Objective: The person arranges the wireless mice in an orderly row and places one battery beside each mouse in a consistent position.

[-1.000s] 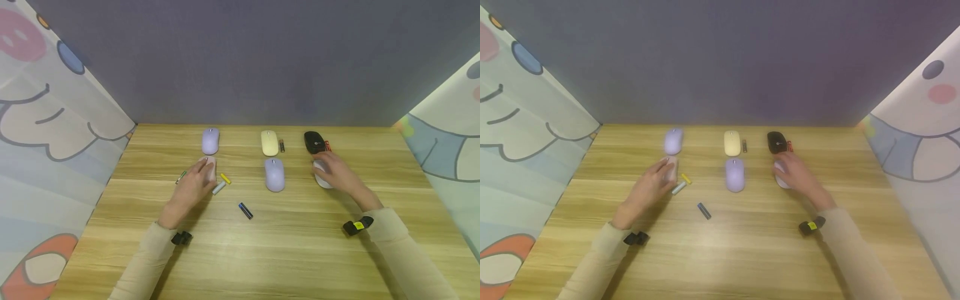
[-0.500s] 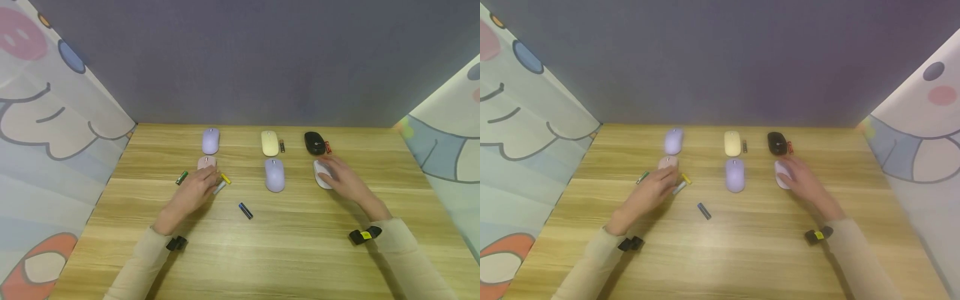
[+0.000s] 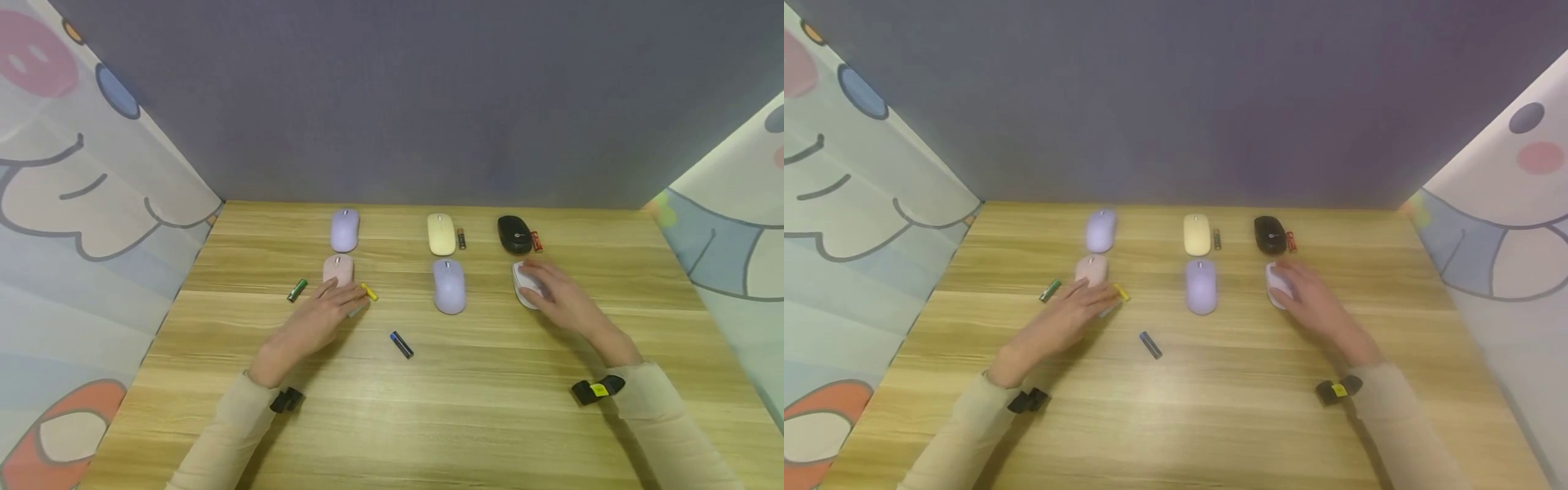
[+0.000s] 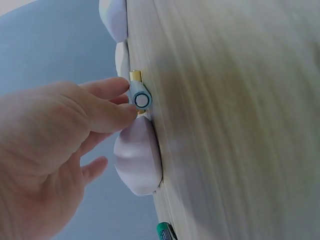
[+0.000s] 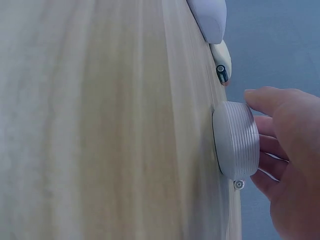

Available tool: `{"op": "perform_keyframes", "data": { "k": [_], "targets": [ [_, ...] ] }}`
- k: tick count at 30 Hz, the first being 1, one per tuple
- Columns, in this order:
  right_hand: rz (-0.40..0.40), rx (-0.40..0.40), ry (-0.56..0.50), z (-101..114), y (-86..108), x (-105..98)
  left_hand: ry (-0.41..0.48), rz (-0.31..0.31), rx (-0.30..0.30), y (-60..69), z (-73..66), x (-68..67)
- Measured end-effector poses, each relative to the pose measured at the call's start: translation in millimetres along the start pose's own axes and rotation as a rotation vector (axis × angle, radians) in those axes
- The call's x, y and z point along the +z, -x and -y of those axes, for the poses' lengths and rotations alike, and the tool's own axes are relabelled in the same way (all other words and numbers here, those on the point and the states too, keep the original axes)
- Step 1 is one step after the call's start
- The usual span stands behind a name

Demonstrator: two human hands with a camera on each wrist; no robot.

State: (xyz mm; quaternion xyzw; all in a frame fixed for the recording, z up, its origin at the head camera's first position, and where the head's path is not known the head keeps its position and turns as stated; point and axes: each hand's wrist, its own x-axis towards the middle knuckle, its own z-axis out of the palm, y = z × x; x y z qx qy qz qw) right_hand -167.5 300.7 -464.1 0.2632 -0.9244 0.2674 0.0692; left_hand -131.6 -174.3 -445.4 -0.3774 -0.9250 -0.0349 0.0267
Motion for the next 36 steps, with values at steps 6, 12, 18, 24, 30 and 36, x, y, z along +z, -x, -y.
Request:
{"op": "perform_keyframes", "data": {
  "k": [6,12,18,24,30,36],
  "targets": [
    [0.031,0.03,0.007,1.0,1.6,-1.4,0.012,-0.013,-0.006,0.5,0.3,1.8],
    [0.047,0.043,-0.003,1.4,1.6,-2.7,-0.003,-0.042,0.007,0.2,2.5,3.7],
    [0.046,0.039,-0.008,2.0,0.8,-4.2,-0.006,-0.063,0.039,0.7,1.0,3.5],
    [0.049,0.042,-0.012,1.0,0.8,-4.3,0.029,-0.097,0.073,2.0,-4.3,2.9],
    [0.06,0.045,-0.013,0.8,0.0,-4.6,0.029,-0.081,0.062,4.0,-10.2,3.2],
    [0.057,0.035,-0.003,-0.6,0.2,-4.7,0.014,-0.077,0.05,3.7,-15.5,4.7]
  ]
}}
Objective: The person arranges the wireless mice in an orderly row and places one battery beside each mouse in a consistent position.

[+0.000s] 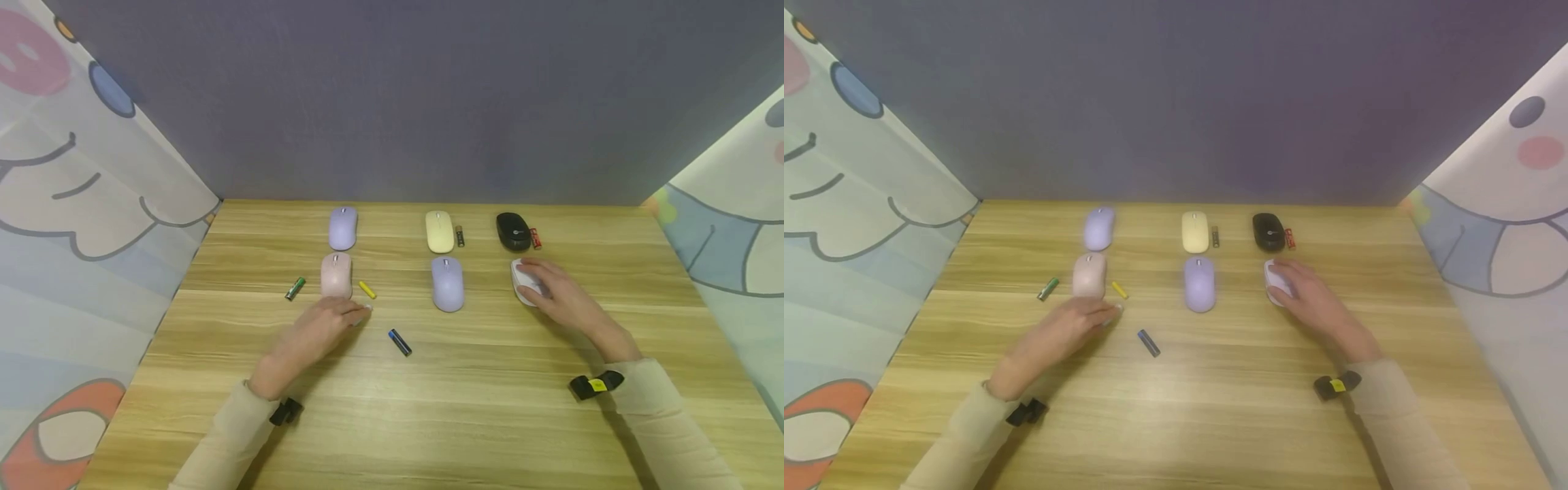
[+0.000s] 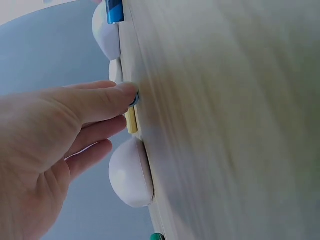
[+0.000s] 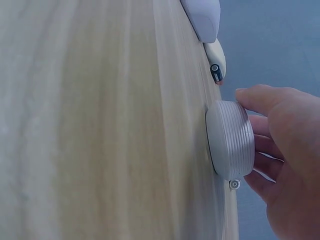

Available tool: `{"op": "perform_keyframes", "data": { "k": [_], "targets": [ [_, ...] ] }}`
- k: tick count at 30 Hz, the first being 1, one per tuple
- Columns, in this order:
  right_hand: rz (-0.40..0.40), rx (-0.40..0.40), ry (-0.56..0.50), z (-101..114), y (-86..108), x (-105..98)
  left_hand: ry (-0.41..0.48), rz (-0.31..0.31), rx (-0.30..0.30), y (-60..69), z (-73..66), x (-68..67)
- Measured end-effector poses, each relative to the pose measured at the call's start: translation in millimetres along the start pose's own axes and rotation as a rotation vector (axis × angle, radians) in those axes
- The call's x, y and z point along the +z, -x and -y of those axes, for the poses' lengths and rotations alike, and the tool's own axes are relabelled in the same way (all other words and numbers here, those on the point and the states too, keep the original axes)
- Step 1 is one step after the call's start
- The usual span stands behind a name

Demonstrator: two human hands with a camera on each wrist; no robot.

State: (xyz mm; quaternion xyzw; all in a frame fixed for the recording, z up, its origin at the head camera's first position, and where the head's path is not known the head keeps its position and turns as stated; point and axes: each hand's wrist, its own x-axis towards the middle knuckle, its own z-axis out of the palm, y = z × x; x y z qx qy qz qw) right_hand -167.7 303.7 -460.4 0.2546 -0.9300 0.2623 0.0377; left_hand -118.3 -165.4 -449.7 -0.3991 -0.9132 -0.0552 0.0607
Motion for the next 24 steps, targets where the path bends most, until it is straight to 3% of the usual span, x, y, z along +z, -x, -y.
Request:
{"op": "perform_keyframes", "data": {
  "k": [7,14,19,24],
  "targets": [
    [-0.002,0.003,-0.005,0.8,0.5,0.2,-0.001,0.005,0.008,-1.6,-6.6,-0.5],
    [-0.005,0.003,-0.008,0.9,0.7,0.2,0.085,0.024,0.021,-7.8,-6.6,-2.0],
    [-0.016,-0.001,-0.017,0.4,0.8,0.6,0.139,0.13,0.063,-14.0,-8.4,-9.1],
    [-0.015,0.002,-0.019,0.1,0.7,0.9,0.189,0.257,0.042,-18.5,-11.8,-14.7]
  ]
}}
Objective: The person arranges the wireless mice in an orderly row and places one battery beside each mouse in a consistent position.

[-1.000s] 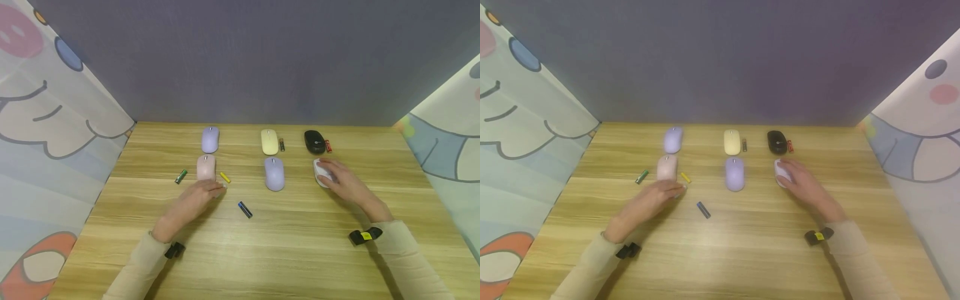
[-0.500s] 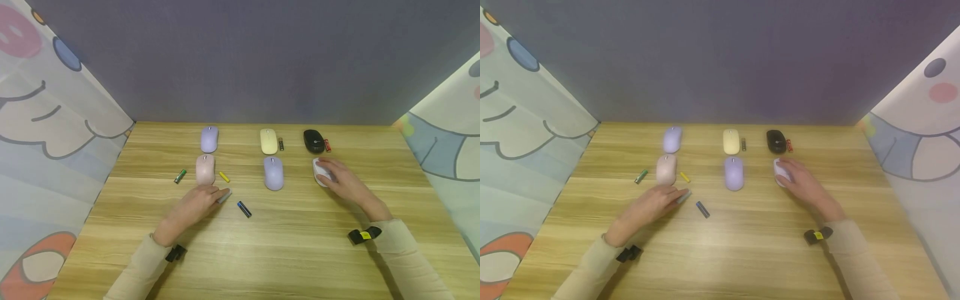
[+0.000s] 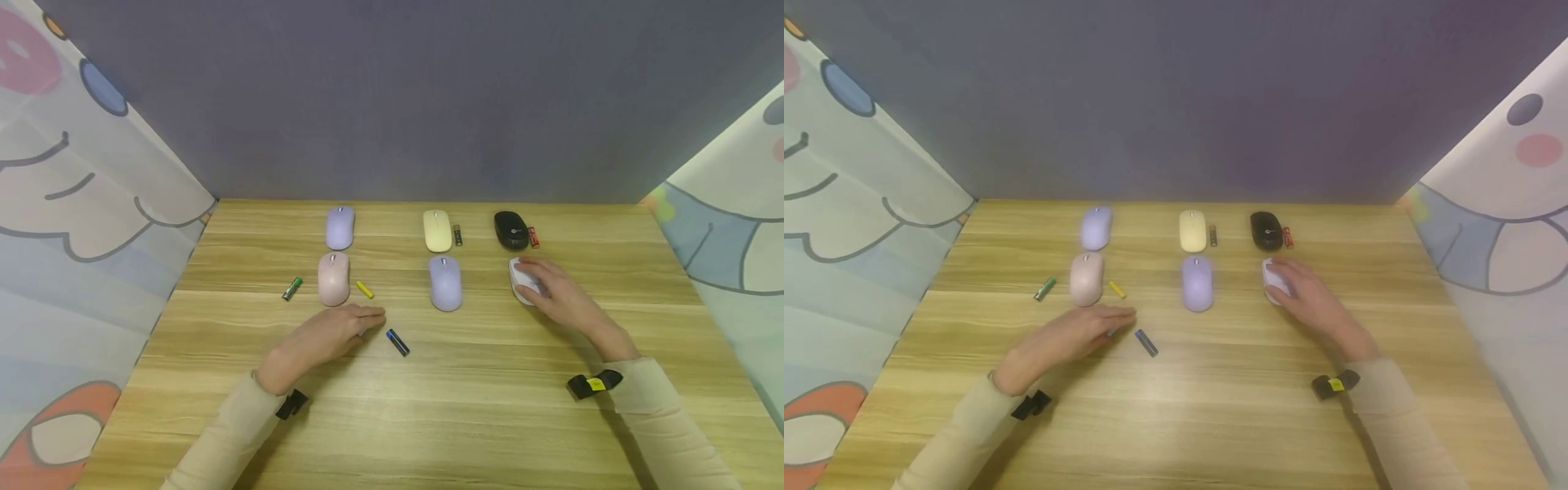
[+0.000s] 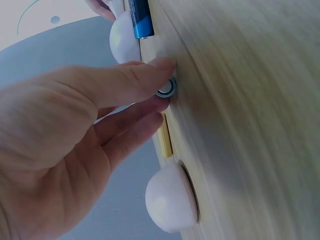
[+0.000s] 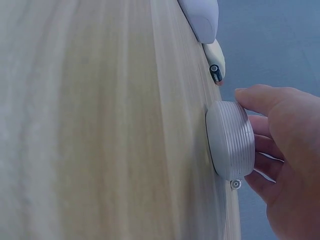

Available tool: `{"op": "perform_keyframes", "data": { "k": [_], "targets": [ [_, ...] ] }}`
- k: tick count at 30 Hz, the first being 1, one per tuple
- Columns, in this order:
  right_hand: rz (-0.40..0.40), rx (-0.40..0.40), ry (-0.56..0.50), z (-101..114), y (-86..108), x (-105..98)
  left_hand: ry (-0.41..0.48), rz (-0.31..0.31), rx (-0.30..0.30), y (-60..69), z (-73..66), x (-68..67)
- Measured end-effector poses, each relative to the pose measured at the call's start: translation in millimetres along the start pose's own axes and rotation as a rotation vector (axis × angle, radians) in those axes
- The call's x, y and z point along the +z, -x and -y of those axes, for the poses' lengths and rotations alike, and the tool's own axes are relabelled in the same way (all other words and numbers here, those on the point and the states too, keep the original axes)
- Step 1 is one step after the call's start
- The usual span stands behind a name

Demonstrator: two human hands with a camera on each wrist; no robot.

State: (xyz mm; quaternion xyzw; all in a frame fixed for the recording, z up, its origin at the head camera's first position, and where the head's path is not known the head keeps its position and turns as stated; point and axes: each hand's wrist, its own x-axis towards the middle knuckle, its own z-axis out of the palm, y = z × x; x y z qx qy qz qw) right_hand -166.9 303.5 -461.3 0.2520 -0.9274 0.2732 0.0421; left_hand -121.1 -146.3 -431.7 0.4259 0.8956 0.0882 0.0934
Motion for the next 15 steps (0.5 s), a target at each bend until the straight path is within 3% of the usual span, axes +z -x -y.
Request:
{"op": "perform_keyframes", "data": {
  "k": [15],
  "targets": [
    [0.013,0.005,-0.003,1.0,-1.2,-1.1,0.041,-0.006,0.011,-5.2,0.5,-0.6]
  ]
}}
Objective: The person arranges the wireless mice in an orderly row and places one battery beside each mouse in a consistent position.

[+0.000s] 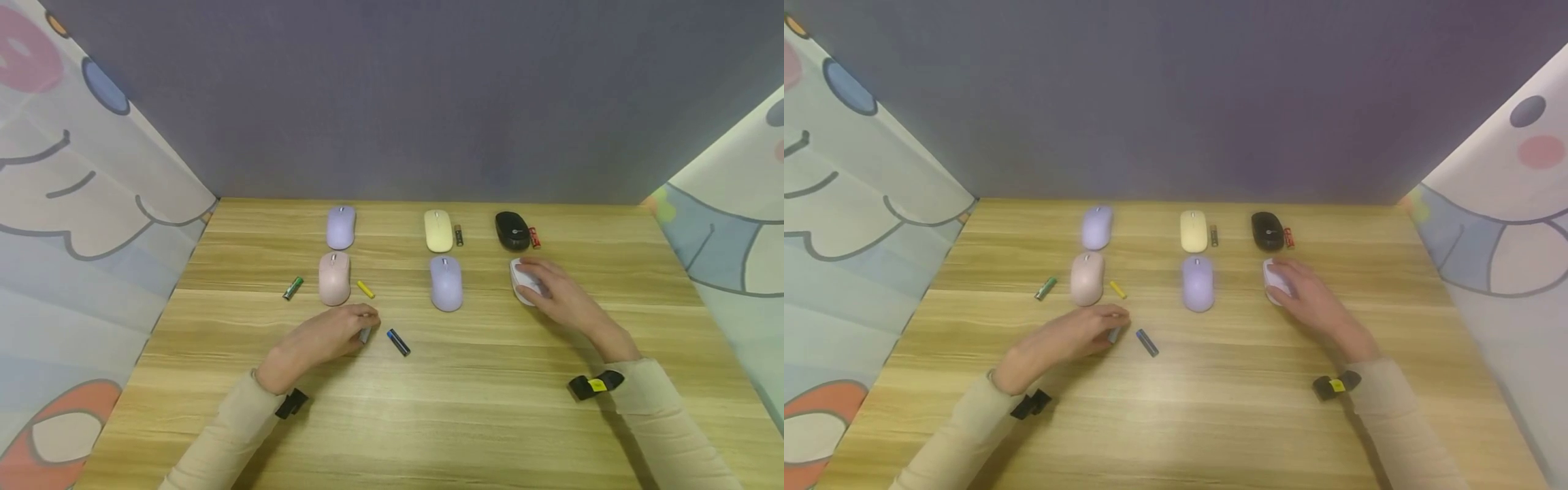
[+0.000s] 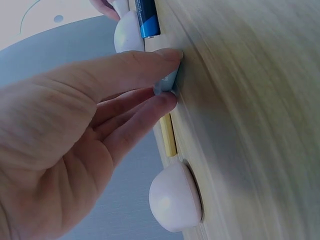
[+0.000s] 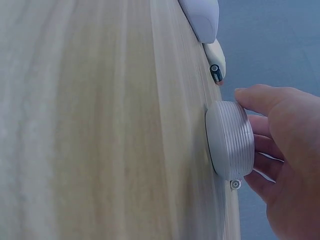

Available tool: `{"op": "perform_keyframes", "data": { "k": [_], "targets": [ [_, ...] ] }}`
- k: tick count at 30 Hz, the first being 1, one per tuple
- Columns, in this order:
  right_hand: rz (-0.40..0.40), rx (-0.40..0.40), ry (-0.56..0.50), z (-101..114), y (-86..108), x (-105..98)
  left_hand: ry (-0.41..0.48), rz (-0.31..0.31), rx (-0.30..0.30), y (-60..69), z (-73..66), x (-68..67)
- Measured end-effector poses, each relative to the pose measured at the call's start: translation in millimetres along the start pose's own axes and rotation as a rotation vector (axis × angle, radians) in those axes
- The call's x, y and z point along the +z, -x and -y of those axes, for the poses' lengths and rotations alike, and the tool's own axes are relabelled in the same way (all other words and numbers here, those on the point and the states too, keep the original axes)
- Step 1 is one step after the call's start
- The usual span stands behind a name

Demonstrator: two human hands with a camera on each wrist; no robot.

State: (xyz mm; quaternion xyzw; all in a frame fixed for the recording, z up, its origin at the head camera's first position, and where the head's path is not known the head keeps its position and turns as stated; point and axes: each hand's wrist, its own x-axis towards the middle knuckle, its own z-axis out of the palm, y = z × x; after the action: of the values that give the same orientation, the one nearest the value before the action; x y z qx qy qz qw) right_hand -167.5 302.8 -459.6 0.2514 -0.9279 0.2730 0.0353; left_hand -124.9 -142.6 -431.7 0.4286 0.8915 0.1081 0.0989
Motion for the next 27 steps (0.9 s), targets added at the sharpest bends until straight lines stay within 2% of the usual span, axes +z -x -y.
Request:
{"op": "perform_keyframes", "data": {
  "k": [7,11,13,18,20,24,27],
  "targets": [
    [-0.007,-0.002,0.005,-0.1,0.8,0.4,0.026,0.011,-0.051,-1.0,-1.3,-1.5],
    [-0.009,-0.003,0.007,-0.8,0.5,1.2,0.031,-0.025,-0.078,0.6,-1.2,-1.8],
    [-0.01,-0.004,0.005,-1.6,0.5,1.7,0.004,-0.06,-0.065,1.0,-0.7,-2.2],
    [-0.014,-0.01,0.008,-3.0,0.8,2.7,-0.108,-0.167,0.025,-1.7,3.2,-6.1],
    [-0.018,-0.012,0.007,-2.4,0.9,2.8,-0.125,-0.209,0.056,-3.8,6.5,-9.8],
    [-0.021,-0.013,0.007,-2.2,1.1,3.0,-0.071,-0.262,0.081,-7.5,17.5,-22.1],
    [-0.019,-0.011,0.007,-2.7,0.8,3.3,-0.038,-0.281,0.069,-10.2,29.5,-32.9]
  ]
}}
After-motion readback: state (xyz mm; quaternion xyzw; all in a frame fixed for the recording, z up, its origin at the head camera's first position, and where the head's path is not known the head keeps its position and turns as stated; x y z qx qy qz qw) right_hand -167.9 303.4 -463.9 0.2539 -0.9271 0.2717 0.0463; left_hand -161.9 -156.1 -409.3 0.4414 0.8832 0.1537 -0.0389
